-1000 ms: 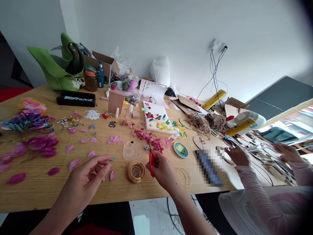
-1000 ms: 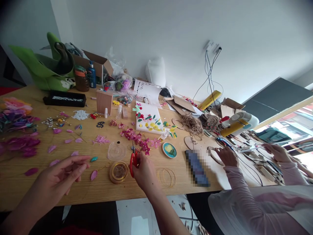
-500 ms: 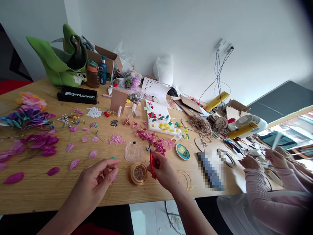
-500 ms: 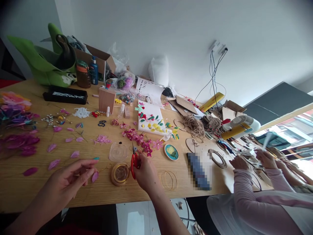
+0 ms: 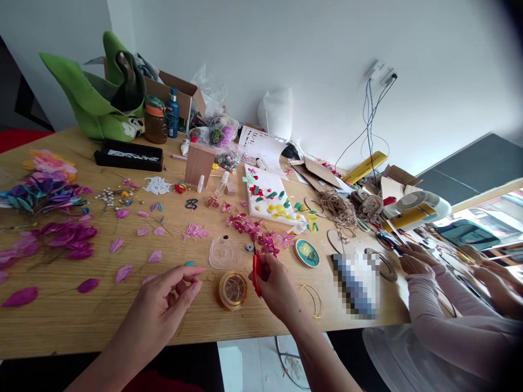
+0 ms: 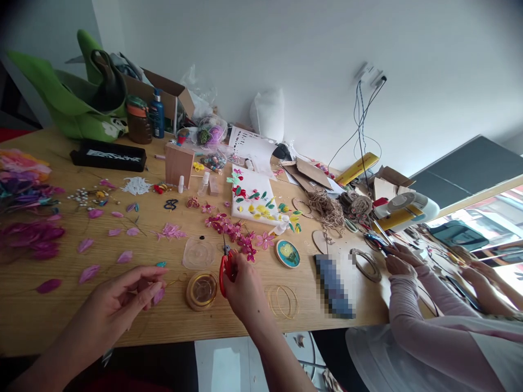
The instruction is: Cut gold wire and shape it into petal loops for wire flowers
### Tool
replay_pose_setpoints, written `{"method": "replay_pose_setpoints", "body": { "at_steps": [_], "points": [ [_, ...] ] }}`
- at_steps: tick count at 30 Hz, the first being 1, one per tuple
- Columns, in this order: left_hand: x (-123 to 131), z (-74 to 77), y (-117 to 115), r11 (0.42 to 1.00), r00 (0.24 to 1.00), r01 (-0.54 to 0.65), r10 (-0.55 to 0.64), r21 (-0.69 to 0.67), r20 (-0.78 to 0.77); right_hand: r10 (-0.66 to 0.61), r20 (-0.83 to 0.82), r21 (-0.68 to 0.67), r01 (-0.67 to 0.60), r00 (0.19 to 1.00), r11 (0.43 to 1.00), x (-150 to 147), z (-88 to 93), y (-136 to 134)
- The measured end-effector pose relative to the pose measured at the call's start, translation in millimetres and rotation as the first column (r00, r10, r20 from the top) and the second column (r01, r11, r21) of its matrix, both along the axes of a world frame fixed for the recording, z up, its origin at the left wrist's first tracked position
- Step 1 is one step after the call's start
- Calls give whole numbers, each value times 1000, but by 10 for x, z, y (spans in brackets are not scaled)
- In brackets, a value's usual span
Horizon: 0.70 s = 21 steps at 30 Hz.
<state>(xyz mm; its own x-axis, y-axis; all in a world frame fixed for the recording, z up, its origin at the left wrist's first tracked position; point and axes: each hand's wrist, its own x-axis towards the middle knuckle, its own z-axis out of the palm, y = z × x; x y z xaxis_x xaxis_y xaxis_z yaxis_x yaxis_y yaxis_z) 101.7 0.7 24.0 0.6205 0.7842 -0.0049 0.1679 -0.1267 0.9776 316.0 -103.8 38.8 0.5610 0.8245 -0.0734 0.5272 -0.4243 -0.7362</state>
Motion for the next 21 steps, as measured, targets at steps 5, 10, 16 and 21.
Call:
{"method": "replay_pose_setpoints", "body": {
  "at_steps": [5, 10, 16, 21],
  "points": [
    [86, 12, -50, 999, 997, 40, -38, 21, -60, 47, 171, -28, -42, 984, 999, -118, 173, 6],
    [216, 0, -115, 987, 986, 106, -89, 120, -138, 93, 194, -6, -94, 977, 996, -177, 238, -20],
    [326, -42, -121, 985, 977, 116, -90, 127, -194, 113, 149, 5, -115, 982, 993, -161, 244, -64],
    [338, -29, -136, 988, 977, 100, -75, 120, -199, 123, 90, 27, -126, 988, 992, -131, 216, -71]
  ]
}}
